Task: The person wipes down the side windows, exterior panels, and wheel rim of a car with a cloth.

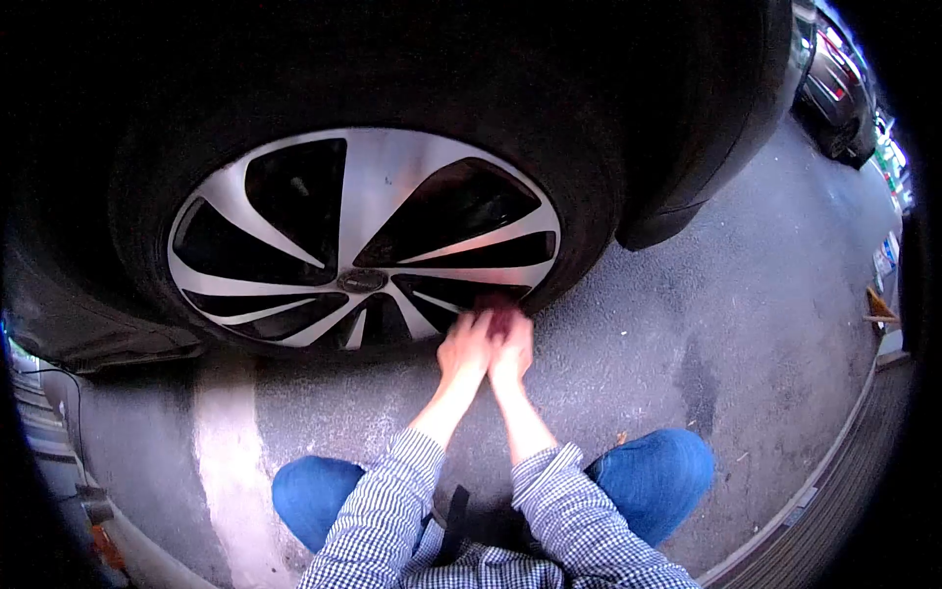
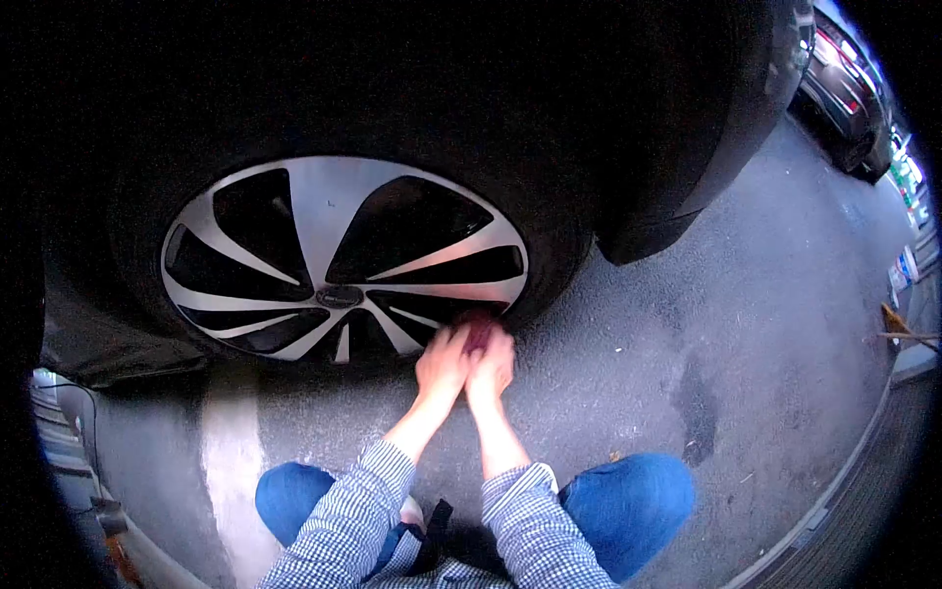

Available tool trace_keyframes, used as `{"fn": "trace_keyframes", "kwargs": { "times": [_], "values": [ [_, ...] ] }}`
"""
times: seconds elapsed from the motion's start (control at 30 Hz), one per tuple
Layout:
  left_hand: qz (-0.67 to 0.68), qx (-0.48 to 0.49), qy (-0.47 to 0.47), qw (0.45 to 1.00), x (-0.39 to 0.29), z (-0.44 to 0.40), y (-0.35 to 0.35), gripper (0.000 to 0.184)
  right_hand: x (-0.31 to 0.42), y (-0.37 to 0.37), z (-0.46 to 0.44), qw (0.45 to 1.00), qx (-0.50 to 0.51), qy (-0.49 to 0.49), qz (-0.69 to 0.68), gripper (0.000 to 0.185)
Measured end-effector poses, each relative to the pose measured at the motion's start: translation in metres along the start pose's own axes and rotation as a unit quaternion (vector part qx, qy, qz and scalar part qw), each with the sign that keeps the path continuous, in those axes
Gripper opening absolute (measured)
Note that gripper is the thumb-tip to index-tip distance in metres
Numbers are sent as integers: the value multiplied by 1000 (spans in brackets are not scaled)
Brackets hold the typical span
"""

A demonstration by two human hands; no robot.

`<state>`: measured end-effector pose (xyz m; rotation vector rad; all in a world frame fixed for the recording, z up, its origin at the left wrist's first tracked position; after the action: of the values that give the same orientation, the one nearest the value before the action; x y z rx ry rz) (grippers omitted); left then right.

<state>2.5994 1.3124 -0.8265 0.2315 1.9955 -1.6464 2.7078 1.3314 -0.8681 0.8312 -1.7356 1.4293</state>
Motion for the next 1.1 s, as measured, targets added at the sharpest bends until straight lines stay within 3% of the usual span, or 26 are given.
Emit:
{"fn": "trace_keyframes", "kwargs": {
  "times": [0.07,0.17,0.27,0.4,0.47,0.57,0.67,0.73,0.8,0.83,1.0,1.1],
  "values": [
    [30,-16,-9,999,21,18,-12,36,8,14,17,996,78,47,12,49],
    [101,-130,27,986,18,21,-55,38,44,9,17,996,47,15,-76,47],
    [156,-238,46,957,-17,5,-110,41,102,-28,-10,967,-85,-131,-199,46],
    [160,-267,124,942,-93,-31,-168,44,162,-100,-50,927,-250,-229,-163,52],
    [120,-274,113,947,-98,-50,-174,36,181,-100,-68,933,-233,-249,-114,52],
    [64,-357,174,916,-87,-43,-170,31,182,-85,-60,924,-244,-284,-82,53],
    [70,-321,82,941,-46,-25,-151,33,160,-52,-45,950,-155,-243,-117,54],
    [148,-297,-20,943,-1,-9,-132,36,159,-23,-23,963,-75,-257,-40,52],
    [209,-321,-111,917,31,13,-132,37,164,2,-5,967,23,-253,-8,52],
    [216,-349,-104,906,36,21,-140,41,169,8,2,965,61,-252,-39,52],
    [150,-419,-56,894,29,6,-193,42,234,-16,6,926,-29,-330,-183,57],
    [113,-386,-86,911,50,-2,-183,40,269,-2,8,898,-29,-424,-116,49]
  ]
}}
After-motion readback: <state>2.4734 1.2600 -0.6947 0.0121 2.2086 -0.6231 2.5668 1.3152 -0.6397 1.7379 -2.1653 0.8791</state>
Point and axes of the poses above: each hand's wrist, its own z-axis away from the middle knuckle, its own y-axis out of the palm, x = y × z, the point moved 8 cm from there along -z, towards the middle knuckle, and after that the axes turned 1 degree about -x, right-handed, at the moved point
